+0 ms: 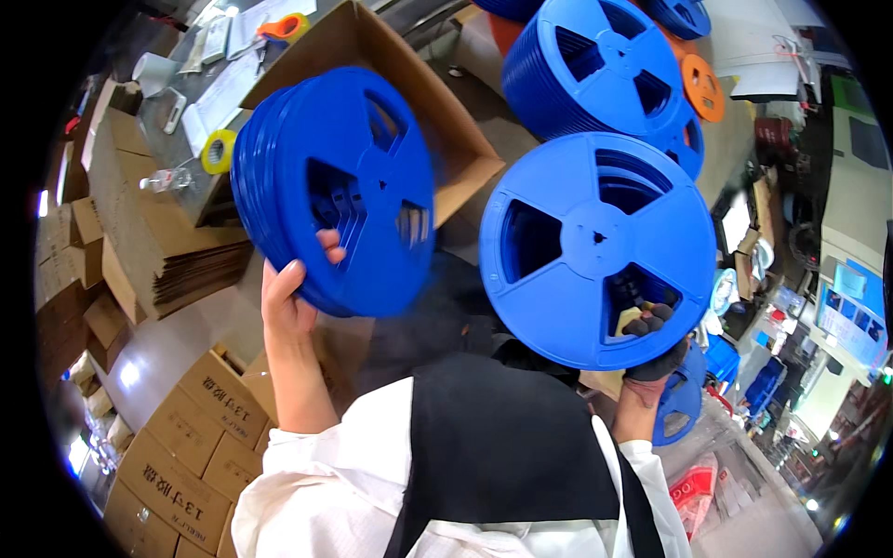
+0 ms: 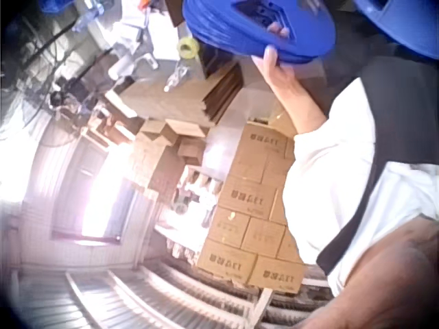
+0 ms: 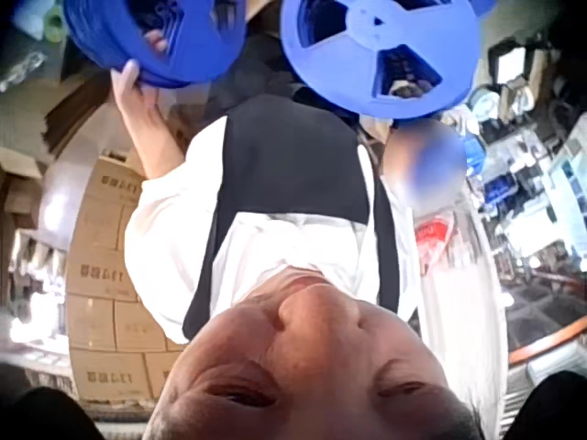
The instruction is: The person picks up blue plastic spools from a stack on a table and places them into a cardboard box. The person handles the spools one by one, arranging them vertically inside the box to fit them tightly.
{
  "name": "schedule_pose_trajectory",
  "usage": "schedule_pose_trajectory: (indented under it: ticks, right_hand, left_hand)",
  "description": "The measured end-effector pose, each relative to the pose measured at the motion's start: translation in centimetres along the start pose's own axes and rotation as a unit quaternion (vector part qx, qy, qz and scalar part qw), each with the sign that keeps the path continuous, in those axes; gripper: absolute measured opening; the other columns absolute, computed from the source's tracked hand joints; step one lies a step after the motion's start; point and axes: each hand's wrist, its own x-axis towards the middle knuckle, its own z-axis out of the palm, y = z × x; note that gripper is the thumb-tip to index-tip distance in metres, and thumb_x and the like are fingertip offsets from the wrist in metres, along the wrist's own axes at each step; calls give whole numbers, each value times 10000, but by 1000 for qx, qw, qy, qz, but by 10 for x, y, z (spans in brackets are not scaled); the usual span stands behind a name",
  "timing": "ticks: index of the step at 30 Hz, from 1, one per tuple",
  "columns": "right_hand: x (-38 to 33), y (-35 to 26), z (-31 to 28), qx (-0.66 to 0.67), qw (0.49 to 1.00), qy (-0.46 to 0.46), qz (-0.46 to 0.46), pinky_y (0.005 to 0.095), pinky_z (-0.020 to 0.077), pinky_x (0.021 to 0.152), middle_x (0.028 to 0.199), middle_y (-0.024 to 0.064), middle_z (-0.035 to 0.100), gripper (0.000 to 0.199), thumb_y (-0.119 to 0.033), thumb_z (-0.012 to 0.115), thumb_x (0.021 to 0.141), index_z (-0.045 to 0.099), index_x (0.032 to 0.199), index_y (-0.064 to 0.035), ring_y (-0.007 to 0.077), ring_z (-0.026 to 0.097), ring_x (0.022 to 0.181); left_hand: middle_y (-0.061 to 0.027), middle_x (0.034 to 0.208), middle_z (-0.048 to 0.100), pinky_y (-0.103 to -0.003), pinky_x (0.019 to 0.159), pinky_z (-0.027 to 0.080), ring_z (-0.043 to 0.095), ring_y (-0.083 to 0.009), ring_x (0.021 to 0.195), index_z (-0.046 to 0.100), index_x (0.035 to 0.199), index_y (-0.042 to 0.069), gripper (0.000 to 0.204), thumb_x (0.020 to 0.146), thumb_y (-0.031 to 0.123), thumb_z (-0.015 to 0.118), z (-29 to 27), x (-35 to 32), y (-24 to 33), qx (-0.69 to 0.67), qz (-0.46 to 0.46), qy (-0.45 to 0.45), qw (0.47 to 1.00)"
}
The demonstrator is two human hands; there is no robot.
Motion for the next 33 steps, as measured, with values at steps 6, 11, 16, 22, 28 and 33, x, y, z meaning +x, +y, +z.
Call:
schedule_pose_trajectory:
  ticks: [6, 11, 16, 22, 28, 33]
  right_hand:
    - [8, 3, 23, 76, 997, -32, -5, 370, 443, 818, 1080, 141, 625, 586, -353, 654, 836, 471, 1238, 32, 233, 610, 961]
    - [12, 14, 21, 102, 995, -20, 5, 362, 451, 784, 1081, 102, 577, 715, -320, 644, 848, 335, 1397, 19, 223, 592, 1002]
    - [9, 19, 26, 72, 997, -2, 12, 432, 455, 884, 1131, 124, 551, 700, -298, 631, 858, 323, 1398, 26, 262, 585, 991]
    - [8, 21, 42, -24, 995, 91, 31, 427, 465, 910, 1179, 123, 561, 727, -299, 614, 871, 275, 1421, 34, 252, 587, 1004]
    - [22, 70, 88, -191, 968, 109, 120, 396, 460, 952, 1202, 184, 585, 375, -158, 597, 845, 552, 1181, 5, 324, 596, 1055]
    - [16, 67, 76, -715, 667, -170, -123, 399, 477, 917, 1123, 188, 598, 327, -10, 614, 777, 622, 1103, -40, 313, 601, 1049]
  left_hand:
    - [-136, 980, 627, -321, 752, 553, 651, -196, 839, 485, 1157, -10, 503, 761, 164, 741, 61, 37, -21, 148, -124, 67, 979]
    - [-122, 954, 625, -310, 762, 539, 645, -175, 820, 483, 1182, -11, 564, 753, 236, 754, 66, 30, -39, 151, -153, 43, 976]
    - [-87, 907, 615, -299, 814, 496, 616, -156, 833, 488, 1157, -4, 571, 702, 180, 780, 83, 24, -53, 159, -191, 5, 969]
    - [-114, 1005, 639, -308, 905, 459, 613, -195, 958, 493, 1196, -21, 589, 703, 135, 775, 103, 23, -71, 226, -203, -57, 951]
    - [-194, 1263, 538, -354, 1035, 364, 507, -284, 1180, 409, 1319, -63, 800, 695, 236, 810, 133, 17, -104, 380, -144, -203, 891]
    - [-162, 1135, 580, -347, 982, 412, 574, -233, 1052, 451, 1240, -55, 654, 704, 117, 786, 128, 11, -113, 323, -212, -158, 909]
